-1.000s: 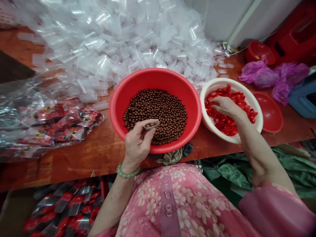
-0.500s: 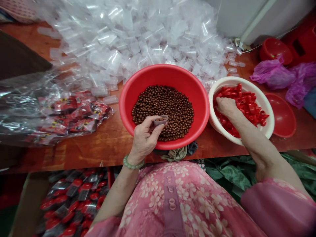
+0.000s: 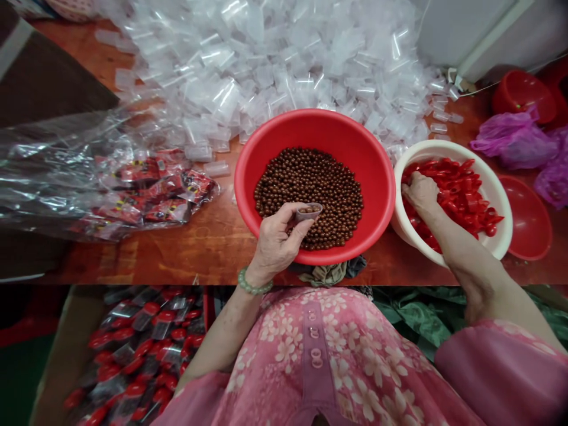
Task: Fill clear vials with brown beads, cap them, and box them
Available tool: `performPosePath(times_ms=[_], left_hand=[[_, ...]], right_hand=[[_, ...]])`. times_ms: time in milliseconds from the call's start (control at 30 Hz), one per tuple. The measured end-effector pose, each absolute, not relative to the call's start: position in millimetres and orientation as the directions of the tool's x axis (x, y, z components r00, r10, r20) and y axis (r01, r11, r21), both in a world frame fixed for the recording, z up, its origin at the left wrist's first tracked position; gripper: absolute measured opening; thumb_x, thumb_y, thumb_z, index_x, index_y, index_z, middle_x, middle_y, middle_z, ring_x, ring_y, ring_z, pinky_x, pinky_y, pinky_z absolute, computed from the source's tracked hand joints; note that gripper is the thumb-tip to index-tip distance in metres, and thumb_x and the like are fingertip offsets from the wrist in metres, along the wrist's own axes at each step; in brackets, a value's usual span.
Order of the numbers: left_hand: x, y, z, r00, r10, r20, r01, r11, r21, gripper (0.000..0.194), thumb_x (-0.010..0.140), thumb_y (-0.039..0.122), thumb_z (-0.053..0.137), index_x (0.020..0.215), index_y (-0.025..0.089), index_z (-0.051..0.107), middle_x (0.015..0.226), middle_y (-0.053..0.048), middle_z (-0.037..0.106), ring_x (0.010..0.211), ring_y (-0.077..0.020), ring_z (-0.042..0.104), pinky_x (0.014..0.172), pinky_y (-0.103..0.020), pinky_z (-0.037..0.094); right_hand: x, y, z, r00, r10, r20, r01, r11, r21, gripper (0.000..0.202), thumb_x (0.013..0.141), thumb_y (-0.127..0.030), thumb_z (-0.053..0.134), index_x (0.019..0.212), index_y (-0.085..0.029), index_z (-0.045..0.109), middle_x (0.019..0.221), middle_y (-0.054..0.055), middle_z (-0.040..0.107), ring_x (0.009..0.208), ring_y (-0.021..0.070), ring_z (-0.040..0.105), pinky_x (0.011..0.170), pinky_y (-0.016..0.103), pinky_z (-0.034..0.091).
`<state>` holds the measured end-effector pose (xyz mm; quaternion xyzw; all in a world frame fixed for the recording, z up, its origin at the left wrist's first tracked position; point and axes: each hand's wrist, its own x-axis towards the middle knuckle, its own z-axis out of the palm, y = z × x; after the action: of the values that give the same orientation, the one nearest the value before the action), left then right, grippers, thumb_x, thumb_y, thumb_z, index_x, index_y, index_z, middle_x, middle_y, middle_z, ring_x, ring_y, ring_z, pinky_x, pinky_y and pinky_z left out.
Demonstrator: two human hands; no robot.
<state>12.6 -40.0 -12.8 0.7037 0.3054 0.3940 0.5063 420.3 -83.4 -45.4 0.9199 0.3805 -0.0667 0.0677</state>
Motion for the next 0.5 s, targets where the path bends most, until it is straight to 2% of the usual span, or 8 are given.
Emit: performPosePath(times_ms=[67, 167, 267, 400, 500], left_hand=[[12.2, -40.3, -12.6, 0.503, 0.834, 0.227, 0.053, -0.292, 0.955, 0.022, 0.098, 0.032, 0.063, 0.113, 0.018, 0.069, 0.108, -0.007, 0.080, 0.095, -0.0173, 0.078, 0.087, -0.027, 0.060], [11.9, -40.2, -11.8, 0.509, 0.834, 0.212, 0.062, -0.281, 0.958, 0.023, 0.097, 0.033, 0.062, 0.114, 0.018, 0.068, 0.108, -0.008, 0.080, 0.095, -0.0180, 0.078, 0.088, -0.029, 0.061], [11.7, -39.0, -10.5, 0.530, 0.821, 0.210, 0.038, -0.271, 0.962, 0.023, 0.097, 0.033, 0.061, 0.114, 0.018, 0.068, 0.110, -0.008, 0.080, 0.097, -0.0179, 0.078, 0.087, -0.029, 0.061], [10.8, -37.5, -10.7, 0.542, 0.817, 0.198, 0.033, -0.256, 0.966, 0.024, 0.098, 0.034, 0.062, 0.114, 0.018, 0.068, 0.109, -0.008, 0.080, 0.096, -0.0180, 0.078, 0.087, -0.029, 0.061], [9.8, -37.0, -12.2, 0.542, 0.820, 0.183, 0.044, -0.246, 0.968, 0.025, 0.097, 0.036, 0.063, 0.113, 0.018, 0.069, 0.107, -0.008, 0.080, 0.094, -0.0180, 0.077, 0.086, -0.028, 0.061]], right_hand=[[423.8, -84.0, -45.2, 0.715, 0.683, -0.151, 0.693, -0.721, 0.019, 0.027, 0.094, -0.032, 0.058, 0.111, -0.013, 0.062, 0.113, 0.030, 0.070, 0.094, 0.0278, 0.060, 0.081, 0.040, 0.039], [427.8, -90.0, -38.6, 0.718, 0.686, -0.117, 0.680, -0.728, -0.090, 0.013, 0.087, -0.030, 0.064, 0.094, -0.019, 0.060, 0.099, 0.021, 0.071, 0.083, 0.0244, 0.055, 0.078, 0.040, 0.039], [427.8, -105.2, -26.1, 0.703, 0.700, -0.124, 0.663, -0.709, -0.241, 0.015, 0.081, -0.026, 0.068, 0.079, -0.024, 0.053, 0.082, 0.011, 0.067, 0.074, 0.0207, 0.052, 0.074, 0.038, 0.040], [419.6, -135.0, -7.9, 0.684, 0.705, -0.189, 0.575, -0.680, -0.456, 0.014, 0.080, -0.025, 0.066, 0.082, -0.026, 0.052, 0.067, 0.002, 0.060, 0.061, 0.0181, 0.050, 0.062, 0.035, 0.042], [414.4, -152.1, 0.3, 0.680, 0.704, -0.203, 0.529, -0.664, -0.528, 0.015, 0.083, -0.033, 0.066, 0.086, -0.027, 0.053, 0.067, 0.001, 0.062, 0.057, 0.0179, 0.050, 0.058, 0.035, 0.043]])
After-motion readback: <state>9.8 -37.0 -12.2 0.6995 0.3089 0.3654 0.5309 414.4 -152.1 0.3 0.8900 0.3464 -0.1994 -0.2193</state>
